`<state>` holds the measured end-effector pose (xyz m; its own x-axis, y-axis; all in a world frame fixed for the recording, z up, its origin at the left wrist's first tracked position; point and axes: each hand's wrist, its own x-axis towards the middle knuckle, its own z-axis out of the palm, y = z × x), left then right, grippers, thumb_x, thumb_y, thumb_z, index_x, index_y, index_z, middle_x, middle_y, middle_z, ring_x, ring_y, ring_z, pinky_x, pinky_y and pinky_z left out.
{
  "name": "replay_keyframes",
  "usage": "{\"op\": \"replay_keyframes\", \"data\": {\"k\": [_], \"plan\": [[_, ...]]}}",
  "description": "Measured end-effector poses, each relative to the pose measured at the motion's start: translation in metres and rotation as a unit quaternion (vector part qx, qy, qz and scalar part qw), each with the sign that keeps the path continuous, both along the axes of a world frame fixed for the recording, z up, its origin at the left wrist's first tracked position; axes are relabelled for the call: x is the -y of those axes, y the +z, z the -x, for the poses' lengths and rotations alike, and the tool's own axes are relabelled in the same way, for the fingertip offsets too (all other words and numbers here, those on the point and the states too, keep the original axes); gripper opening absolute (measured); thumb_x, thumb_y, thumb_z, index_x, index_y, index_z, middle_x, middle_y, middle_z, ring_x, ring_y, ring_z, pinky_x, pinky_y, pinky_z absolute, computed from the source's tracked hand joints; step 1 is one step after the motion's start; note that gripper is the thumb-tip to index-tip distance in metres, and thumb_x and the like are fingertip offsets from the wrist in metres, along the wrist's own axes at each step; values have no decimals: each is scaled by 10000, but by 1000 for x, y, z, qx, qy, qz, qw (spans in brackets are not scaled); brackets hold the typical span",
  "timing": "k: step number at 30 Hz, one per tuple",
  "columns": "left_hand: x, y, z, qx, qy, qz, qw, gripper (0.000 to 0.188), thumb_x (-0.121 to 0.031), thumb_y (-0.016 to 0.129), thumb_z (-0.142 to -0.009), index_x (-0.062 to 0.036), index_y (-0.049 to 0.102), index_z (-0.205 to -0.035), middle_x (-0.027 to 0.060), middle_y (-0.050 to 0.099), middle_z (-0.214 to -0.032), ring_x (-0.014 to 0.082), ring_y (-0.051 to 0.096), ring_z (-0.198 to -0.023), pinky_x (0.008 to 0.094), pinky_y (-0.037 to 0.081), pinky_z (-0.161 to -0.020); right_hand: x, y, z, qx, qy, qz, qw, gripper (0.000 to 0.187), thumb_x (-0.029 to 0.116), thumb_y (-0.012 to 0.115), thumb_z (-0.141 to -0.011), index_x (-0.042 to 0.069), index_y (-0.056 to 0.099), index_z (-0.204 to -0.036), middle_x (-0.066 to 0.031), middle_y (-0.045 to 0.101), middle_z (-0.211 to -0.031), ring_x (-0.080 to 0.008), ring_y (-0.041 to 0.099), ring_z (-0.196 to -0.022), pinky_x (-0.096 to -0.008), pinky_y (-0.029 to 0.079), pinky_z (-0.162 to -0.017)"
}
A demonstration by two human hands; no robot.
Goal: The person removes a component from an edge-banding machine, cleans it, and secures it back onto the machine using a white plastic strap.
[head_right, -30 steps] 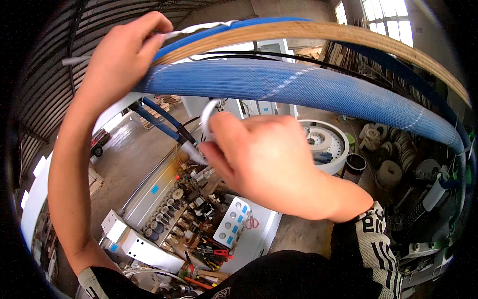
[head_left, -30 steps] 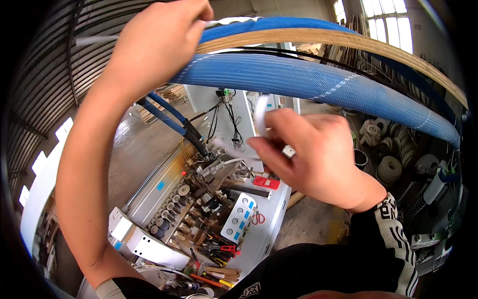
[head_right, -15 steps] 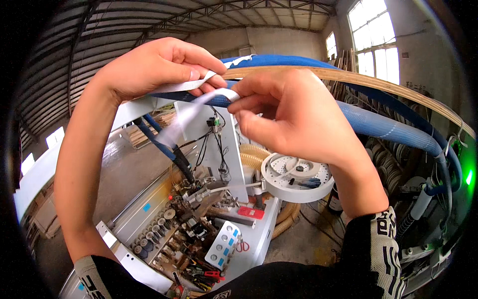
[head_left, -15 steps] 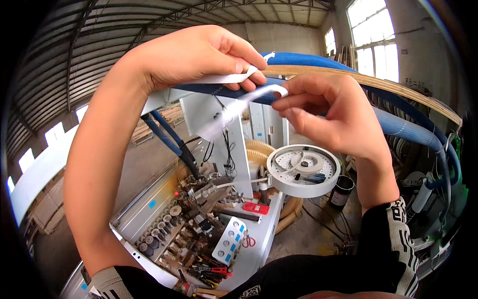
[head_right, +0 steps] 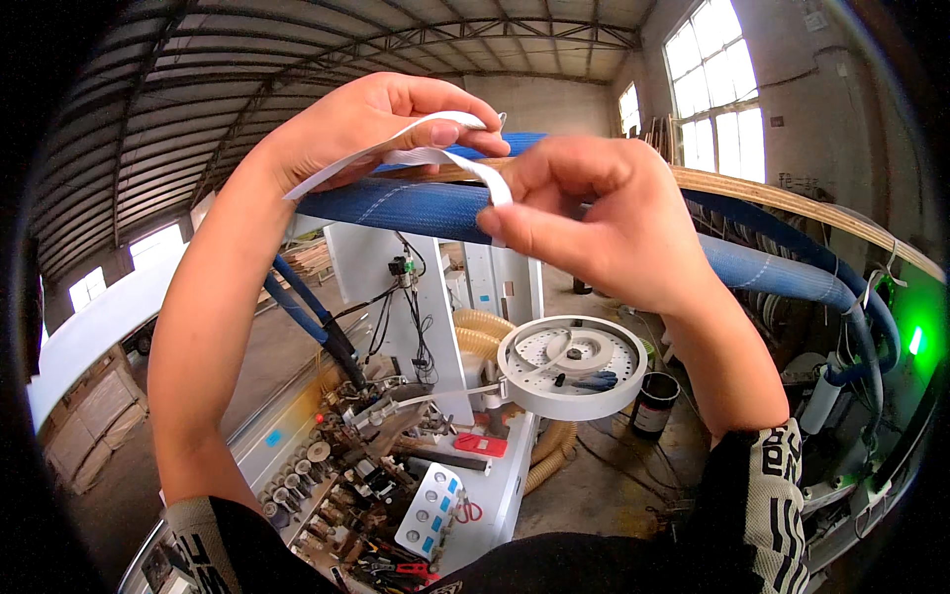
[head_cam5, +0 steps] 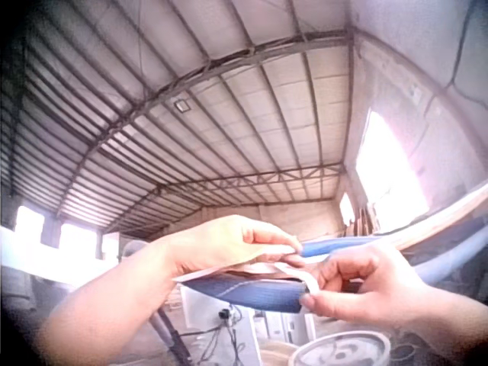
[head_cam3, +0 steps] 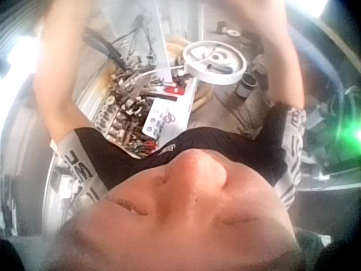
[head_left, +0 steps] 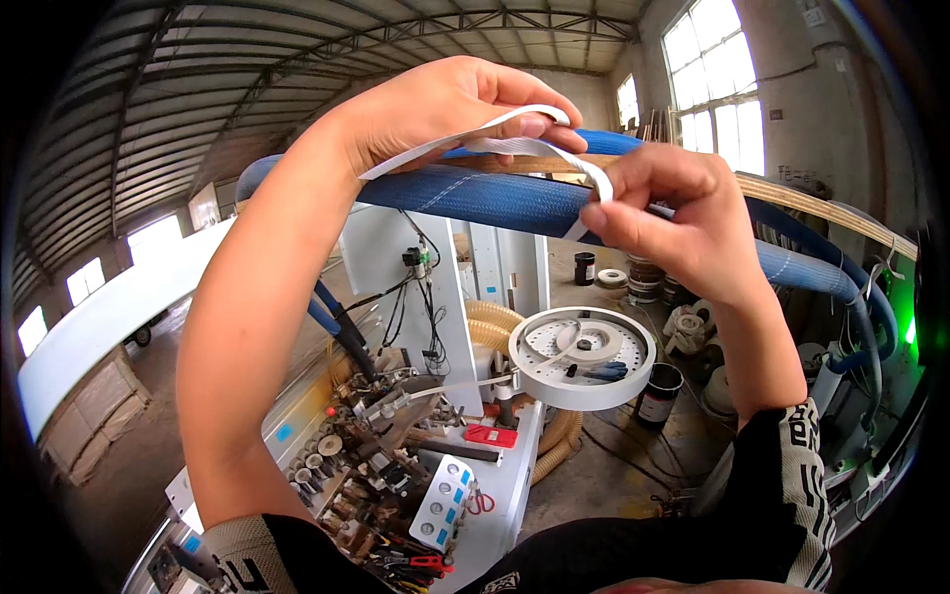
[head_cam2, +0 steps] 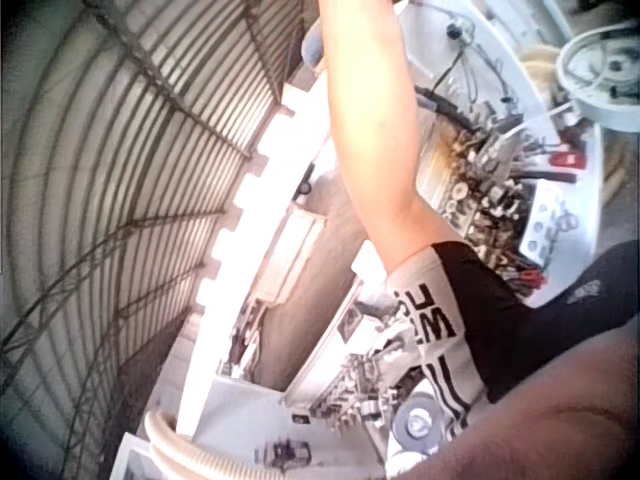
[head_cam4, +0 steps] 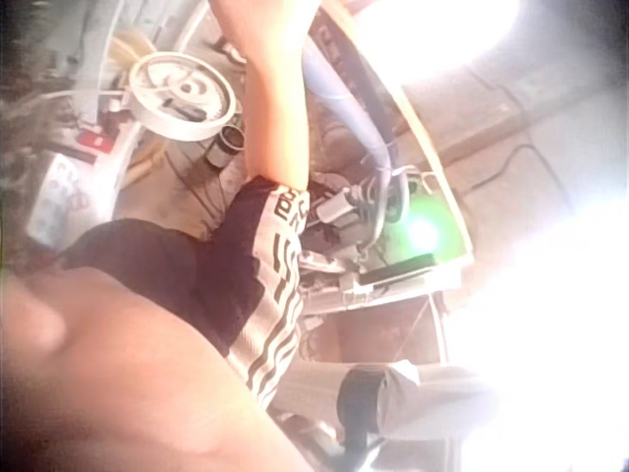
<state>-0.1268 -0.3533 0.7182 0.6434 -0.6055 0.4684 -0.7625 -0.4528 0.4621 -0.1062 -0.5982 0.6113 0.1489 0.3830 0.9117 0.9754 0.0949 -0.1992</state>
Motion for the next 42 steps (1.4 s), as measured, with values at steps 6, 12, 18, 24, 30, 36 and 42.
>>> {"op": "replay_keyframes", "data": {"k": [6, 12, 18, 24, 30, 36, 42], "plan": [[-21, 24, -21, 113, 31, 66, 991, 227, -304, 666, -1030, -83, 713, -1051, -35, 617, -817, 67, 548, -776, 244, 470, -819, 8, 1, -8, 175, 4, -31, 984, 89, 82, 873, -810, 38, 797, -829, -20, 726, -724, -81, 624, -628, -237, 456, -585], [19, -16, -16, 146, -40, -64, 986, 227, -240, 624, -1045, -40, 715, -1103, -44, 647, -923, 36, 554, -867, 236, 482, -835, 5, 31, 12, 440, -278, -52, 852, 144, 118, 875, -775, 92, 755, -851, -1, 653, -750, -151, 564, -753, -302, 433, -679], [14, -14, -5, 55, -32, -70, 996, 316, -273, 636, -1030, -9, 739, -1172, -21, 715, -915, 33, 612, -782, 197, 490, -709, -10, 56, 4, 339, -280, -4, 898, 119, 161, 807, -883, 55, 761, -910, -23, 668, -776, -151, 613, -753, -312, 487, -674], [16, -15, -8, 85, -65, -53, 993, 312, -325, 684, -1013, -27, 776, -1035, -25, 673, -822, 41, 558, -720, 205, 457, -657, 10, 79, -4, 89, -277, 124, 949, 380, 416, 660, -1015, 59, 789, -1028, -54, 730, -789, -138, 690, -701, -273, 543, -610], [7, -14, -9, 96, -30, -43, 994, 287, -286, 739, -974, -6, 763, -1028, -13, 677, -835, 54, 569, -763, 221, 466, -692, 17, 69, 4, -68, -173, 243, 952, 339, 377, 691, -1000, 50, 780, -994, -55, 770, -825, -95, 706, -659, -224, 543, -588], [0, -13, -16, 120, -76, -17, 990, 289, -277, 747, -965, -4, 766, -1059, 26, 737, -945, 79, 648, -891, 239, 513, -819, 5, 59, 5, -160, -79, 195, 964, 325, 385, 711, -986, 68, 782, -1004, -41, 782, -862, -61, 704, -682, -192, 519, -562], [-2, -14, -18, 109, -94, 2, 990, 304, -302, 710, -994, -2, 757, -996, 16, 721, -881, 65, 632, -827, 232, 503, -775, -19, 44, -2, -77, -91, 106, 987, 336, 400, 849, -867, 69, 793, -852, 1, 724, -738, -53, 607, -600, -194, 468, -530]]}}
